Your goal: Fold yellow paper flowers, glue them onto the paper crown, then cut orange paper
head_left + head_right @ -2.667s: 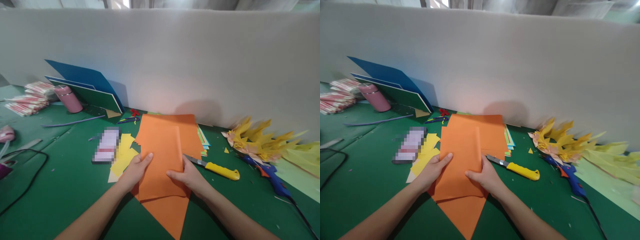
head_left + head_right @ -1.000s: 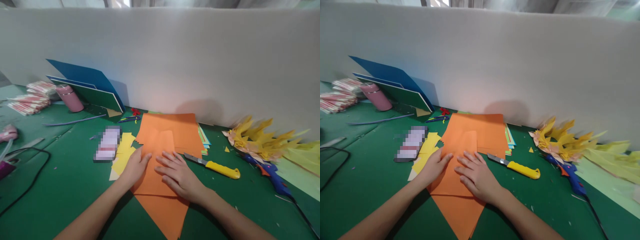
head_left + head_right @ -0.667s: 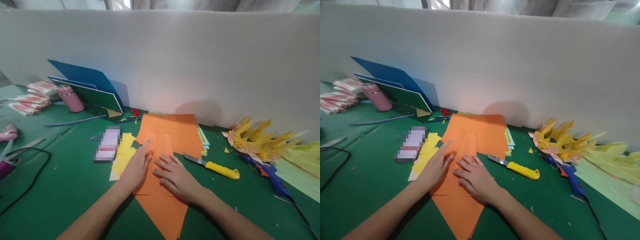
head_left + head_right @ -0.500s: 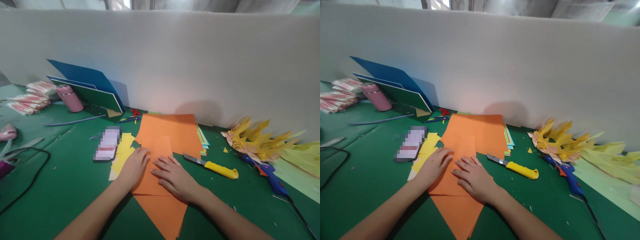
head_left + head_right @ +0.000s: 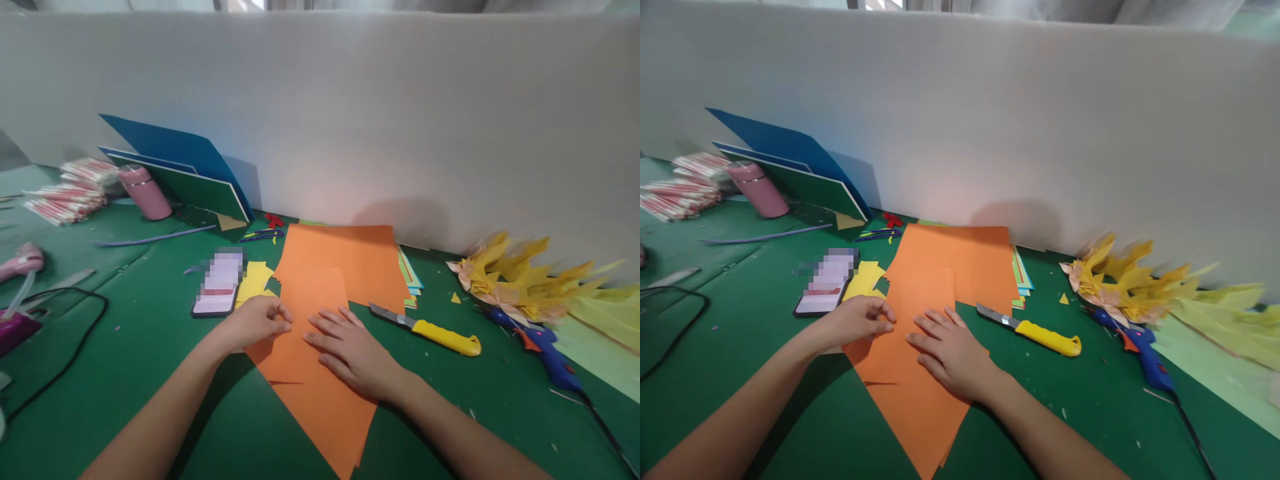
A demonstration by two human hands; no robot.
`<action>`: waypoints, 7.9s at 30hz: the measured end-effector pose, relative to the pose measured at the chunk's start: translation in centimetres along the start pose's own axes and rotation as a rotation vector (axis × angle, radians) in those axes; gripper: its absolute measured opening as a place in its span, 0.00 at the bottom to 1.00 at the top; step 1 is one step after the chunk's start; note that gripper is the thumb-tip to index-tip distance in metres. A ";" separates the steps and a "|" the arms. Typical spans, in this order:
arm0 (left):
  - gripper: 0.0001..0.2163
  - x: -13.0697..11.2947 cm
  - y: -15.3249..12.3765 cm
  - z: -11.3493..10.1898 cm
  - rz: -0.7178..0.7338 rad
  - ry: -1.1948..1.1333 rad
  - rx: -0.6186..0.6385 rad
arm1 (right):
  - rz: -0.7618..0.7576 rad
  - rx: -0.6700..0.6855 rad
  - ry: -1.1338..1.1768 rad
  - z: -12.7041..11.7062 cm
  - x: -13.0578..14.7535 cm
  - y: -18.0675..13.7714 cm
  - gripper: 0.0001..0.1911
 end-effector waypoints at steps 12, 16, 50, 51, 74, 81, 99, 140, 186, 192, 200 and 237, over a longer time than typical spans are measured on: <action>0.04 -0.6 -0.5 0.0 -0.029 -0.001 -0.028 | -0.007 0.019 0.017 0.0 0.2 0.1 0.17; 0.05 -0.6 -0.5 0.1 -0.012 0.071 -0.013 | -0.018 -0.003 0.019 -0.1 0.2 0.0 0.17; 0.02 -0.6 -1.3 -0.1 -0.064 0.162 0.074 | -0.085 0.023 0.029 -0.2 0.9 0.0 0.16; 0.02 -0.6 -1.3 -0.1 -0.066 0.164 0.078 | -0.085 0.021 0.030 -0.2 0.9 0.0 0.16; 0.02 -1.4 -2.1 0.4 -0.128 0.372 0.098 | -0.118 0.022 0.000 0.0 0.8 -0.1 0.17; 0.02 -2.7 -2.0 -0.2 0.003 0.743 -0.017 | -0.104 0.054 0.016 0.2 0.8 -0.2 0.17; 0.12 -3.8 -1.7 5.4 0.501 1.008 -0.129 | -0.031 0.067 0.062 -1.0 0.1 0.0 0.17; 0.10 -5.0 -2.8 8.3 0.830 0.622 0.075 | 0.023 -0.318 -0.237 -2.9 -1.0 -2.7 0.12; 0.12 -5.0 -2.1 6.6 0.642 0.799 -0.251 | 0.081 -0.422 0.008 -2.8 -3.9 0.7 0.17; 0.11 -4.7 -1.3 6.6 0.627 0.836 -0.266 | 0.102 -0.303 -0.117 -2.5 -3.2 0.5 0.15; 0.14 -4.6 -0.9 6.7 0.630 0.885 -0.284 | 0.078 -0.236 -0.188 -2.3 -2.7 -1.2 0.16; 0.14 -4.0 -1.3 -0.6 0.695 0.619 -0.447 | 0.426 -0.374 -0.261 -5.2 -10.7 -10.0 0.15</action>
Point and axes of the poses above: each hand's wrist, its own y-axis towards the middle knuckle, its own z-axis out of the palm, x = y × z, the point moved 7 cm from there along y, towards the middle knuckle, and after that the axes turned 2 degrees about x, right-handed, at the moved point
